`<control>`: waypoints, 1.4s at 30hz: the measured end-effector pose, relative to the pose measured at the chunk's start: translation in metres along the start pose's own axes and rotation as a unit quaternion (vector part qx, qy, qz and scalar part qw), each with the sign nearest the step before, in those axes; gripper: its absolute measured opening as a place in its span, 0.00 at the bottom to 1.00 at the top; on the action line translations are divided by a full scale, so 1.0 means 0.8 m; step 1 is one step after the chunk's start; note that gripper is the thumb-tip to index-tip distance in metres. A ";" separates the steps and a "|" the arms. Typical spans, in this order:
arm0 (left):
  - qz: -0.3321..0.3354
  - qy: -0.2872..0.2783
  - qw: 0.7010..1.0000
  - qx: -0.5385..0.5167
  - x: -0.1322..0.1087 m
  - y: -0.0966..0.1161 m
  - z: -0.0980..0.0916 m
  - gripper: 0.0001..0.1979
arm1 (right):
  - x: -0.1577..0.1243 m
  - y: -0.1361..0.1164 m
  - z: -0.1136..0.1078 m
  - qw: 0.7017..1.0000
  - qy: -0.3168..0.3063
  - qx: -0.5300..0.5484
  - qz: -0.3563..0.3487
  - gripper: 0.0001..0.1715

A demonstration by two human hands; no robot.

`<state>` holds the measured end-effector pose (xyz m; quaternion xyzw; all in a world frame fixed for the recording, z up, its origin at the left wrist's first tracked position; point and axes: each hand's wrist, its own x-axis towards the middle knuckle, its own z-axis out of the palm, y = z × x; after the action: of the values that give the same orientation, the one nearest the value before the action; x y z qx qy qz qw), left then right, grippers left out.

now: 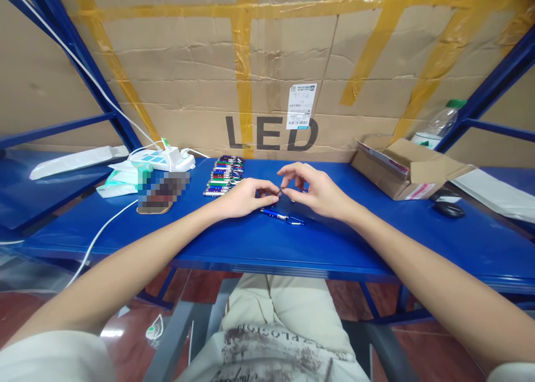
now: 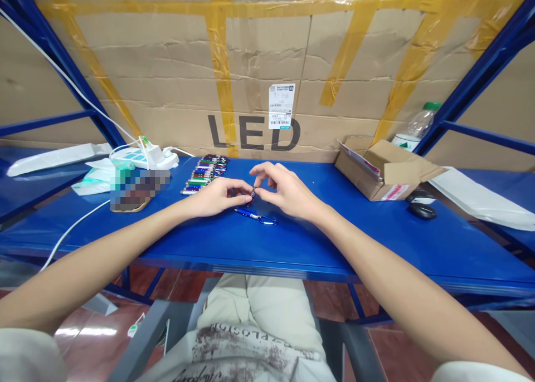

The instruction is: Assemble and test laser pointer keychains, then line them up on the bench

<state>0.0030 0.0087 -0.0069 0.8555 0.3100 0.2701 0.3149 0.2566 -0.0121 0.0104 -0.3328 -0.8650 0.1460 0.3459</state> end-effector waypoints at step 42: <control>0.110 0.075 0.977 0.166 -0.004 0.006 -0.008 0.11 | 0.001 0.024 -0.017 0.980 -0.167 -0.108 0.024 0.14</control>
<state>-0.0015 0.0059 -0.0003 0.9019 0.2775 0.3112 0.1129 0.2745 0.0032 0.0114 -0.3594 -0.9132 0.1137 0.1548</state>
